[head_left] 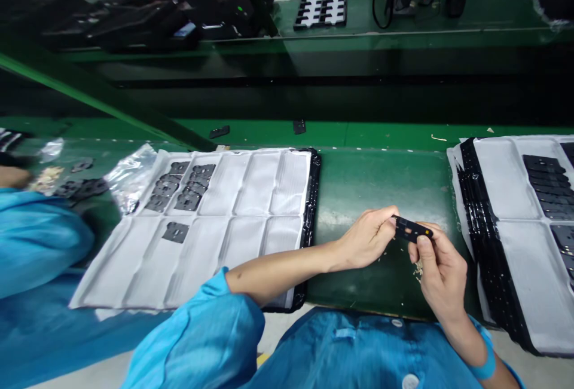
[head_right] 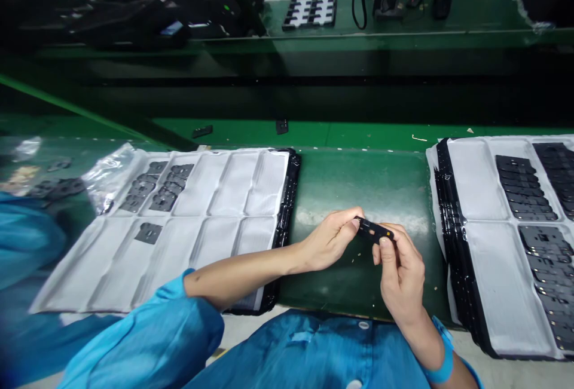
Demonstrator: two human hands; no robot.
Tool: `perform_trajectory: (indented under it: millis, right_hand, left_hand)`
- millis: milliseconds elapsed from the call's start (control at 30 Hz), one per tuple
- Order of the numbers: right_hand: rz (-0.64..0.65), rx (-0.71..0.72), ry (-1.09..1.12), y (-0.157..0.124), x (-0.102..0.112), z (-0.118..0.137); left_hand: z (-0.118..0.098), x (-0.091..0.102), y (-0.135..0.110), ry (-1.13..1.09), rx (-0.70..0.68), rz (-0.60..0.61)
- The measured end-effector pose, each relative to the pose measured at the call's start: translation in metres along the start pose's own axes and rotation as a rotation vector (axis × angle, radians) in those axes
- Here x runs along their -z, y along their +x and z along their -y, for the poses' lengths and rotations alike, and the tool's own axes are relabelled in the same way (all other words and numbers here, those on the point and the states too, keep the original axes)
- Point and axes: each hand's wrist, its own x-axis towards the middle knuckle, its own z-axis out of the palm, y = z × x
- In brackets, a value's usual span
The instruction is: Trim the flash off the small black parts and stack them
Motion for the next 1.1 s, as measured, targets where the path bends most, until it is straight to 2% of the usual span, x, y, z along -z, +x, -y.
perform_trajectory:
  millis: [133,333,700,967,1100]
  right_hand:
    - [-0.001,0.024,-0.009,0.0,0.0,-0.001]
    - [-0.009,0.032,-0.013,-0.003,0.001,-0.004]
    - [-0.003,0.061,-0.031,-0.003,-0.004,-0.007]
    - [-0.001,0.033,-0.033,-0.002,-0.003,-0.01]
    - [0.013,0.049,-0.029,-0.002,-0.003,-0.01]
  left_hand:
    - [0.003,-0.001,0.0,-0.041,0.008,0.003]
    - [0.001,0.007,-0.003,-0.067,0.019,0.071]
    - [0.011,-0.006,-0.001,-0.075,0.012,-0.022]
    - [0.009,0.002,-0.003,-0.096,0.029,0.036]
    - [0.009,0.002,-0.002,-0.081,0.046,0.016]
